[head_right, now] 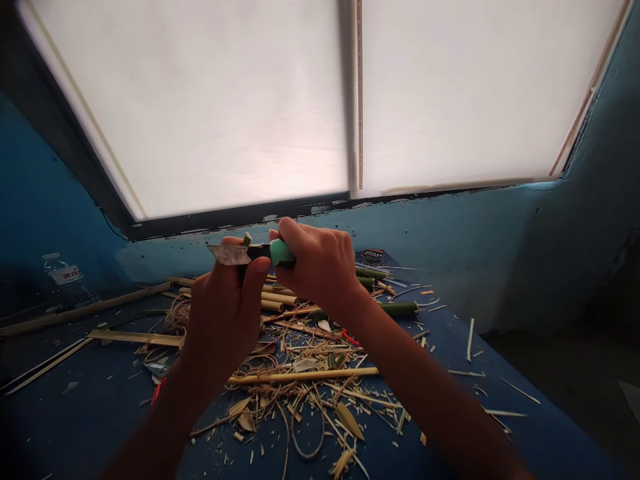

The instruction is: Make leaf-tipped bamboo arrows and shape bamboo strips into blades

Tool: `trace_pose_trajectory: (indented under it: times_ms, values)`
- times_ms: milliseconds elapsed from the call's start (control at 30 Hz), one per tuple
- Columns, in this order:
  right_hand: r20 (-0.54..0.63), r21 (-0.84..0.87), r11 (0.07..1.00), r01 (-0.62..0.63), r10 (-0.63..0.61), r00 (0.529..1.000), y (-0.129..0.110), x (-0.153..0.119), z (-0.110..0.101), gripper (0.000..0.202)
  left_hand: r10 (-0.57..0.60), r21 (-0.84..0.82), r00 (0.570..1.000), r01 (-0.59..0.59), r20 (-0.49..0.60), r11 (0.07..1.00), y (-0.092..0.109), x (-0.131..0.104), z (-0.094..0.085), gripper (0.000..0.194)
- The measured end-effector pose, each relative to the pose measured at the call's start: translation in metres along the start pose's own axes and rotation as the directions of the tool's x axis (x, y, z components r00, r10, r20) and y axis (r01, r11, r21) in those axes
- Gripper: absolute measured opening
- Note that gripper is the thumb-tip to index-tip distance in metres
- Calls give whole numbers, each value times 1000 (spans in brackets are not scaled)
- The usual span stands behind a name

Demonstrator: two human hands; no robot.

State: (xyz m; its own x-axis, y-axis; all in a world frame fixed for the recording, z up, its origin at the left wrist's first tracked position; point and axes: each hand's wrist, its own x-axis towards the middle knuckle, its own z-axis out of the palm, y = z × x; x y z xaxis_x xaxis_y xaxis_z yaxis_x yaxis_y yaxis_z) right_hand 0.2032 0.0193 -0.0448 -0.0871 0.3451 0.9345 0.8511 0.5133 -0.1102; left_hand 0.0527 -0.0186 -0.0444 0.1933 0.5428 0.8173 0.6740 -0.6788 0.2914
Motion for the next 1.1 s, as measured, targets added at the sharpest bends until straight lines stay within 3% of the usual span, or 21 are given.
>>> trace_pose_trajectory:
  times_ms: [100, 233, 367, 433, 567, 767, 967, 1100]
  values:
    - [-37, -82, 995, -59, 56, 998, -6, -3, 7, 27, -59, -80, 998, 56, -36, 995, -4, 3, 6, 25]
    - [15, -155, 978, -141, 145, 989, -11, -2, 18, 27, -162, -143, 985, 151, -66, 978, -11, 5, 15, 33]
    - [81, -234, 925, -300, 326, 942, 9, 6, 18, 15, -120, -71, 983, 111, -137, 991, -15, 5, 19, 32]
    - [96, -203, 927, -316, 340, 935, 26, 11, 12, 16, -129, -77, 985, 121, -114, 990, -15, 6, 16, 35]
    - [64, -11, 978, -207, 207, 976, 43, 14, -5, 21, -209, -183, 977, 211, 33, 960, -9, 8, 5, 37]
    - [92, 105, 993, 50, -60, 994, 23, 7, -15, 13, -137, -354, 980, 180, 143, 918, 5, 1, -5, 33]
    - [117, 156, 981, 115, -134, 984, 11, 4, -14, 12, -66, -450, 984, 135, 165, 883, 5, -2, -6, 26]
    - [81, 110, 989, 104, -113, 990, 8, 4, -11, 15, -71, -437, 986, 130, 150, 890, 0, 1, -1, 29]
